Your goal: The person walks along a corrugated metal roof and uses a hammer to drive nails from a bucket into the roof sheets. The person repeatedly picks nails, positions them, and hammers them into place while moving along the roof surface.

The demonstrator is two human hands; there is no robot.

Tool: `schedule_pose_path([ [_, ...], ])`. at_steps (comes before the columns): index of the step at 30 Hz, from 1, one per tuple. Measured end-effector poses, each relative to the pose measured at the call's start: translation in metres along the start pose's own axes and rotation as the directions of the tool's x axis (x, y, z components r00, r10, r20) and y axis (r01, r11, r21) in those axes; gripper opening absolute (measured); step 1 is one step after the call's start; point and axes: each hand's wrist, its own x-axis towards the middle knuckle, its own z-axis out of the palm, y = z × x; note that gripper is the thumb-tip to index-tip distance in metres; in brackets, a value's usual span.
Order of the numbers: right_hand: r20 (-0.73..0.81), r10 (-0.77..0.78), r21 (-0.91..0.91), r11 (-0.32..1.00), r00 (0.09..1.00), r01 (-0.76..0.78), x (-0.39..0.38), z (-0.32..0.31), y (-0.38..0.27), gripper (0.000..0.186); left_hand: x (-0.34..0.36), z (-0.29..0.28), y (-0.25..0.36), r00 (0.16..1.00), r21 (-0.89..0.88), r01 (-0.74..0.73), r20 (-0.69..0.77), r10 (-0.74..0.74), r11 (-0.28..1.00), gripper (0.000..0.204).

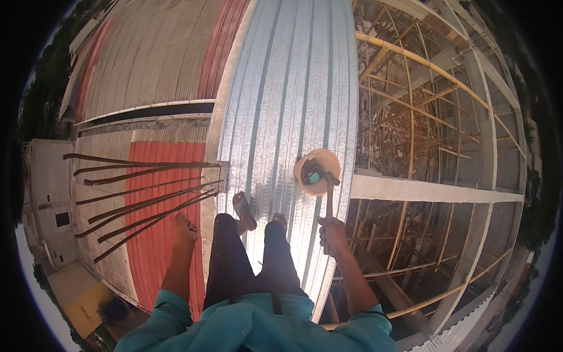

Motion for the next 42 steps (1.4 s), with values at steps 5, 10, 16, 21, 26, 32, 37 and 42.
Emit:
schedule_pose_path([
  [5,0.035,-0.077,0.069,0.995,0.996,0.074,-0.035,0.029,-0.068,0.02,-0.015,-0.007,0.052,0.924,0.154,-0.381,0.08,0.373,0.912,0.037],
  [10,0.138,-0.144,0.002,0.989,0.98,0.145,-0.042,0.084,-0.14,0.021,-0.025,-0.015,0.1,0.917,0.37,-0.344,-0.064,0.393,0.863,0.044],
  [16,0.095,-0.172,-0.161,0.969,0.98,0.186,-0.021,0.153,-0.228,0.023,-0.002,-0.052,0.109,0.763,0.627,-0.576,0.183,0.62,0.524,0.057],
  [21,0.102,-0.081,-0.262,0.959,0.992,0.105,-0.002,0.201,-0.311,0.021,0.013,-0.054,0.083,0.82,0.647,-0.472,0.073,0.568,0.599,0.043],
  [26,0.115,-0.085,-0.376,0.919,0.99,0.123,0.011,0.222,-0.378,0.026,0.031,-0.056,0.054,0.815,0.795,-0.286,-0.093,0.572,0.536,0.035],
  [32,0.089,-0.07,-0.413,0.905,0.994,0.1,0.083,0.211,-0.427,0.026,0.001,-0.013,0.084,0.873,0.731,-0.055,-0.295,0.387,0.68,0.031],
  [37,0.133,-0.061,-0.46,0.88,0.989,0.116,0.121,0.195,-0.511,0.03,-0.017,0.028,0.071,0.872,0.534,0.15,-0.468,0.143,0.832,0.029],
  [42,0.122,-0.195,-0.598,0.768,0.973,0.229,0.162,0.171,-0.593,0.031,-0.05,0.085,0.045,0.836,0.156,0.253,-0.532,-0.134,0.955,0.028],
])
